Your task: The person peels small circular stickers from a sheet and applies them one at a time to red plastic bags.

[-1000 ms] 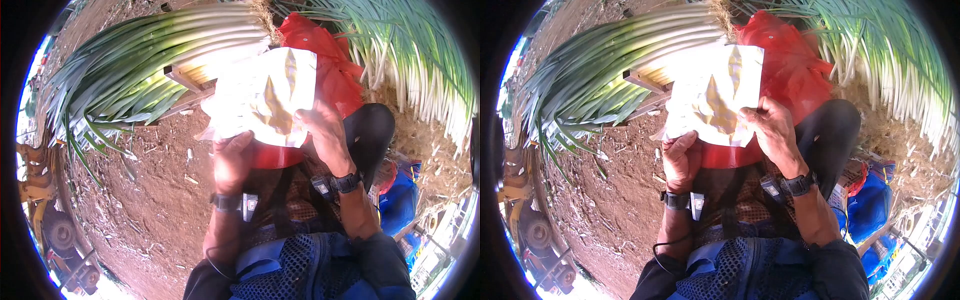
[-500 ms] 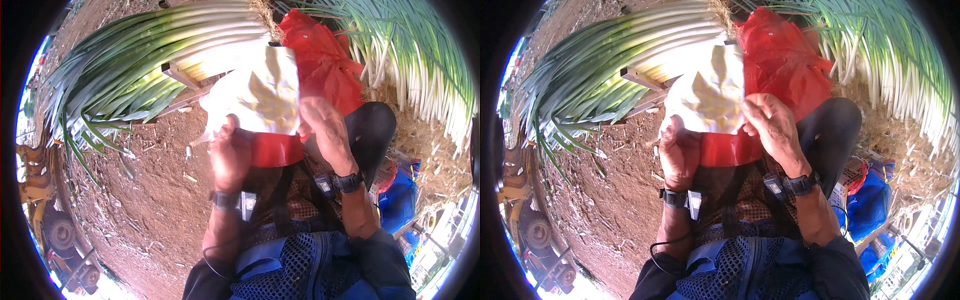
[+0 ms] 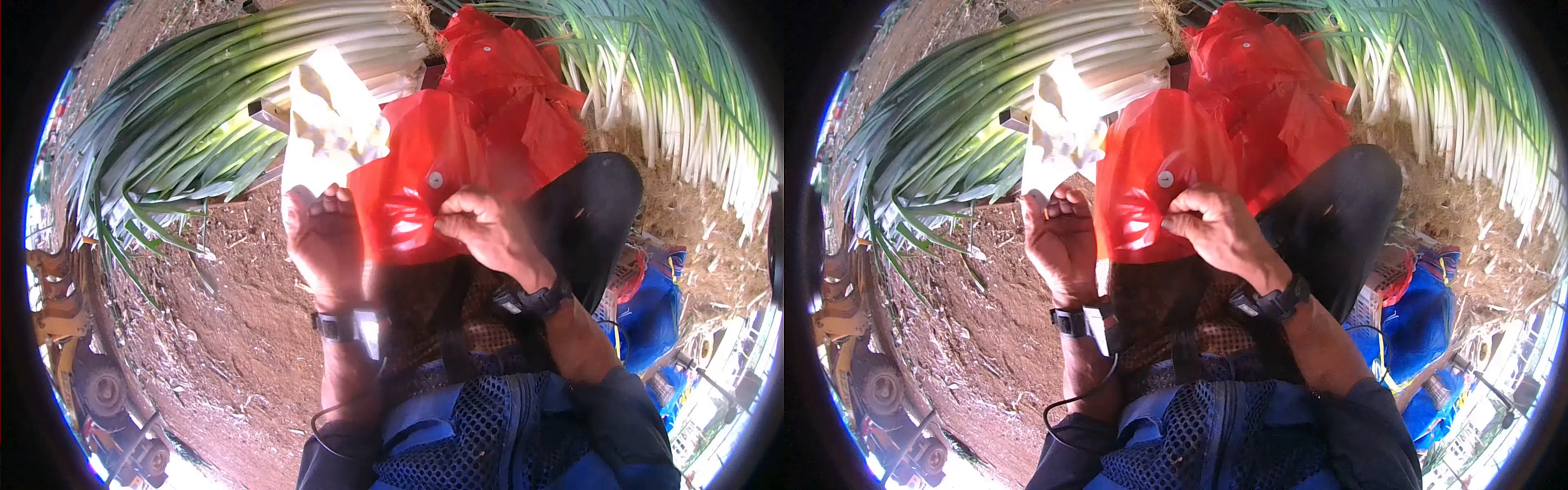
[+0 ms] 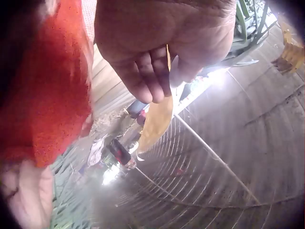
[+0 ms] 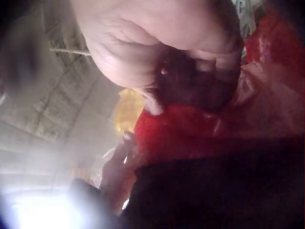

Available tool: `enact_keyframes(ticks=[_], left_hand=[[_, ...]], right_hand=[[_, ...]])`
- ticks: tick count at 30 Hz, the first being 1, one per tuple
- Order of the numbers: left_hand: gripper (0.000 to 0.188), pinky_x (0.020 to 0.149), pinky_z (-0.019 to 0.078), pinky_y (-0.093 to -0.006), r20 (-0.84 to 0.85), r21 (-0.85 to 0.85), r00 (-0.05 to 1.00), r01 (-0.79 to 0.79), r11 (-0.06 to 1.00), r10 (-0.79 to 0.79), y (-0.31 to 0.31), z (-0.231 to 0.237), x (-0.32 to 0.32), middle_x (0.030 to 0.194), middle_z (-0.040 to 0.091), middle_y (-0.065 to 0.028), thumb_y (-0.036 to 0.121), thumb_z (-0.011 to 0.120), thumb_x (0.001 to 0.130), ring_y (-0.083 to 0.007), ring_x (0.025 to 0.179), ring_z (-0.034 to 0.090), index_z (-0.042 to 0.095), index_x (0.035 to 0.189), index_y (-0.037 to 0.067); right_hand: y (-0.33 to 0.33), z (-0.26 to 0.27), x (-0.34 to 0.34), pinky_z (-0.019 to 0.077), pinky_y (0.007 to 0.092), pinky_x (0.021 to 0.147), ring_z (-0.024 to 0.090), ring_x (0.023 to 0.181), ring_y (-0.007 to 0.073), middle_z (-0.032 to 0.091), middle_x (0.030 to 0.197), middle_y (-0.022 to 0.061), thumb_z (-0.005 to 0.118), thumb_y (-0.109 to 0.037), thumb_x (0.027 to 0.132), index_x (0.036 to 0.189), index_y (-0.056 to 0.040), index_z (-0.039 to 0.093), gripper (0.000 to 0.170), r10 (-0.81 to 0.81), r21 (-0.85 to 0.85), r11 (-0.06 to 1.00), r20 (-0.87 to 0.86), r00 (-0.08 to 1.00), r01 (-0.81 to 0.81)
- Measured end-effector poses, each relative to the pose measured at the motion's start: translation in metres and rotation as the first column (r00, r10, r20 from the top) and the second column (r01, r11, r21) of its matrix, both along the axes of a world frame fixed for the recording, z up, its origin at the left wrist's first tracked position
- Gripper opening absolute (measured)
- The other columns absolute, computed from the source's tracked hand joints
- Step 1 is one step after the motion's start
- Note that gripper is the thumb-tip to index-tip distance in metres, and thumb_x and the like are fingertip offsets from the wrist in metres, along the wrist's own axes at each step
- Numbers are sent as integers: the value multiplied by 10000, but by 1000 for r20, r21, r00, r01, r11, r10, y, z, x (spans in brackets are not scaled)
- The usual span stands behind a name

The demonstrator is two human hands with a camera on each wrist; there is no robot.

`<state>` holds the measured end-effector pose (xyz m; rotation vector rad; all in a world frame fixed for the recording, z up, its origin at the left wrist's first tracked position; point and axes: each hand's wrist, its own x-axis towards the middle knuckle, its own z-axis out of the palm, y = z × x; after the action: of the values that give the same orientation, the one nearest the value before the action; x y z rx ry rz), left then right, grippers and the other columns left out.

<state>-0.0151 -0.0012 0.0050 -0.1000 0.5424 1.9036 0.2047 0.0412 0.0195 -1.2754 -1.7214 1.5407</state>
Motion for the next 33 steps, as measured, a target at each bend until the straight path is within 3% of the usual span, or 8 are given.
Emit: enact_keyframes(ticks=[3, 9, 12, 16, 19, 23, 29, 33], left_hand=[[210, 924, 519, -381, -69, 11, 997, -24, 1000, 24, -1, 2, -11, 1011, 679, -98, 264, 607, 976, -236, 964, 633, 653, 1049, 72], [233, 927, 484, -389, -22, 10, 999, 30, 999, -30, -4, -1, 9, 1022, 625, -72, 270, 592, 981, -235, 974, 584, 609, 1112, 77], [184, 872, 540, -384, 68, -45, 997, 43, 998, -40, -1, -6, 25, 971, 666, -81, 226, 613, 983, -223, 903, 630, 638, 1016, 47], [195, 856, 536, -380, 55, -196, 998, 34, 980, -23, 6, 1, 29, 914, 646, -81, 246, 583, 1003, -230, 886, 624, 633, 1012, 57], [198, 851, 535, -378, 31, -269, 999, 48, 962, -41, 7, 8, 34, 912, 642, -97, 248, 580, 1005, -224, 906, 621, 626, 1020, 56], [195, 829, 534, -352, 21, -184, 998, 55, 981, -52, 9, -1, 32, 889, 622, -104, 240, 586, 1003, -215, 877, 601, 613, 1021, 47], [211, 785, 527, -331, -12, -200, 997, 70, 977, -74, 9, -6, 30, 866, 637, -87, 231, 583, 1005, -196, 807, 608, 607, 1055, 28], [218, 773, 531, -331, -41, -229, 997, 60, 971, -71, 15, 0, 36, 910, 662, -93, 227, 566, 1013, -191, 807, 622, 611, 1074, 23]], right_hand=[[11, 3, 7, 488, 300, 701, 590, 726, 120, 671, 810, 35, 671, -151, 915, 917, -10, 677, 140, -69, -175, 983, -44, 997, 61], [24, -4, 16, 441, 281, 737, 511, 784, 105, 587, 802, 23, 592, -247, 967, 957, 4, 627, 253, -220, -52, 975, -61, 974, 217], [35, -19, 29, 430, 293, 727, 502, 776, 114, 588, 796, 36, 587, -263, 975, 949, 5, 627, 273, -275, 31, 961, -32, 961, 276], [52, -22, 39, 433, 279, 691, 514, 734, 113, 591, 775, 36, 585, -257, 1003, 935, 13, 641, 284, -568, -260, 784, 68, 820, 564], [67, -35, 59, 426, 262, 682, 505, 726, 98, 595, 776, 9, 591, -234, 1000, 919, 6, 649, 260, -517, -12, 851, 154, 842, 525], [76, -54, 81, 430, 272, 686, 506, 738, 78, 629, 808, -22, 609, -221, 989, 964, -12, 692, 227, -647, -26, 756, 115, 753, 654], [93, -87, 131, 479, 249, 747, 601, 793, 107, 680, 914, 19, 625, -281, 978, 1050, -1, 702, 299, -608, 20, 782, 242, 756, 623], [91, -72, 123, 501, 246, 733, 614, 786, 111, 661, 965, 42, 711, -351, 905, 1123, -19, 639, 403, -684, -252, 723, -133, 718, 643]])
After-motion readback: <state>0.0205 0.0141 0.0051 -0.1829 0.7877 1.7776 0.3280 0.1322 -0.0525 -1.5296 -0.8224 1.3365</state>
